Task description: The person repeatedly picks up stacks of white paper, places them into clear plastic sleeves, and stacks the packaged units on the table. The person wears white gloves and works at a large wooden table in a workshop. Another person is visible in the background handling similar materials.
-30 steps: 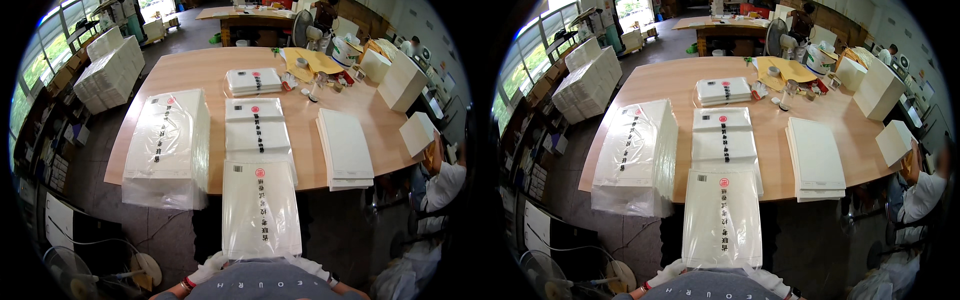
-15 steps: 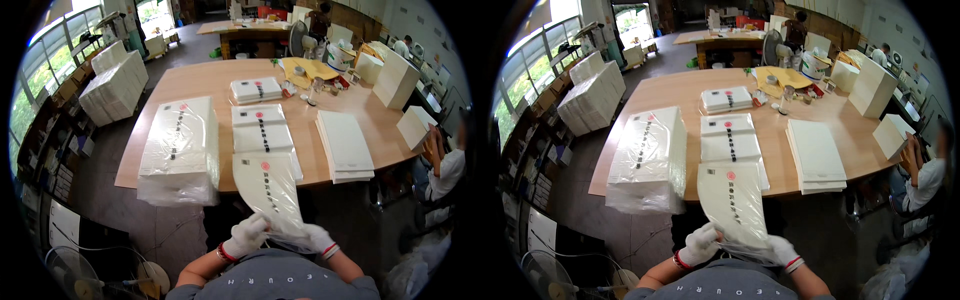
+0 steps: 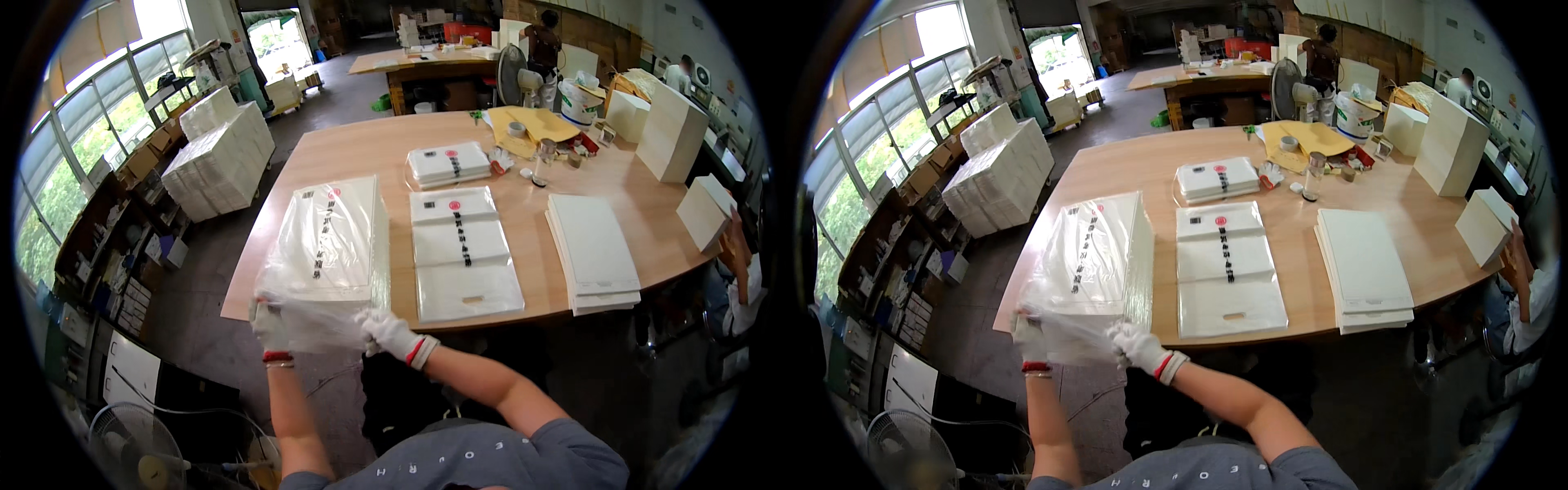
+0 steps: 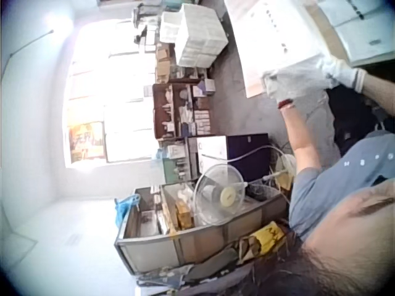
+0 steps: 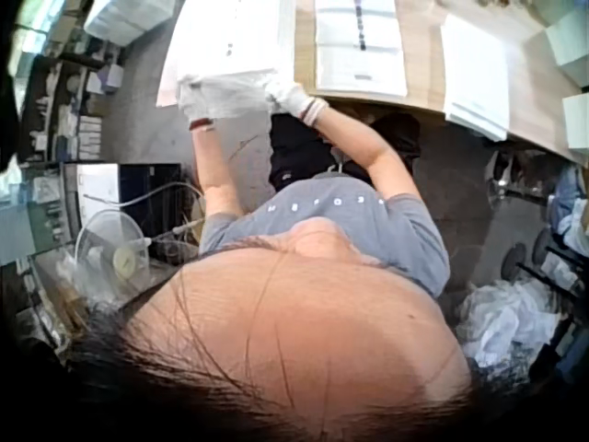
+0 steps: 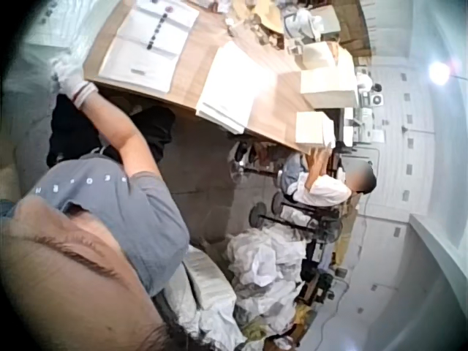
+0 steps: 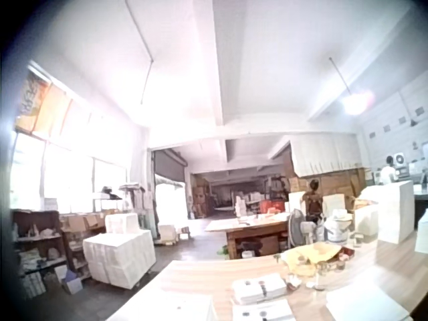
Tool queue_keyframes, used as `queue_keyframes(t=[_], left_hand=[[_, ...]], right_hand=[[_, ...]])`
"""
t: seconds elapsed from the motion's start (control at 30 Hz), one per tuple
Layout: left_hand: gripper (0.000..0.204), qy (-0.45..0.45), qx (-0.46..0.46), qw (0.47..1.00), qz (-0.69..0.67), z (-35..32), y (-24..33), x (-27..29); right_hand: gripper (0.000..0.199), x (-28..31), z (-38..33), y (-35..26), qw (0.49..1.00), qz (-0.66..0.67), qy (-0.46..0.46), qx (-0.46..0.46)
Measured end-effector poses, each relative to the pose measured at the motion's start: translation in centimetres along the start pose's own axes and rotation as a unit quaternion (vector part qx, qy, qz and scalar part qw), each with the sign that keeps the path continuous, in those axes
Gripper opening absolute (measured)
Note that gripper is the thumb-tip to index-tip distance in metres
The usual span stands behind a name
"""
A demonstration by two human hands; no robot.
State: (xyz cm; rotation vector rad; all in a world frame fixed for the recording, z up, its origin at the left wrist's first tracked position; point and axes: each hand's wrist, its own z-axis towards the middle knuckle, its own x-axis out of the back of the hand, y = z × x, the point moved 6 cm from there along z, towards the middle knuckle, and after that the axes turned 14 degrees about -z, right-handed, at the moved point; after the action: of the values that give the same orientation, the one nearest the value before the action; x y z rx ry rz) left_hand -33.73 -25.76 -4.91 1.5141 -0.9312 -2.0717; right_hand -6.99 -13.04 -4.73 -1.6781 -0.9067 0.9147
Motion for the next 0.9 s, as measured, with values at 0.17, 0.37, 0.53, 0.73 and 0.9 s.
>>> queue_keyframes(t=[0.17, 0.37, 0.53, 0.73, 0.9], left_hand=[[0.010, 0.094, -0.005, 0.994, 0.047, -4.7, -2.7, 7.5], [0.014, -0.302, 0.241, 0.784, 0.486, -21.4, -15.2, 1.3], [0.019, -0.544, 0.070, 0.750, 0.369, -27.7, -20.2, -17.1], [0.022, -0.560, 0.012, 0.613, 0.557, -25.9, -28.4, -24.3], [0.016, -0.548, 0.153, 0.673, 0.473, -23.5, -31.2, -24.5]], right_hand=[[0.033, 2.8, -2.2, 4.4, 0.995, -0.013, 0.089, 0.047], [0.037, 8.3, -11.2, 14.4, 0.991, 0.051, 0.070, -0.103], [0.035, 13.3, -16.8, 16.1, 0.967, 0.032, 0.189, -0.171], [0.034, 15.8, -19.1, 15.4, 0.955, 0.053, 0.248, -0.152], [0.034, 18.9, -16.8, 13.5, 0.963, 0.035, 0.234, -0.131]])
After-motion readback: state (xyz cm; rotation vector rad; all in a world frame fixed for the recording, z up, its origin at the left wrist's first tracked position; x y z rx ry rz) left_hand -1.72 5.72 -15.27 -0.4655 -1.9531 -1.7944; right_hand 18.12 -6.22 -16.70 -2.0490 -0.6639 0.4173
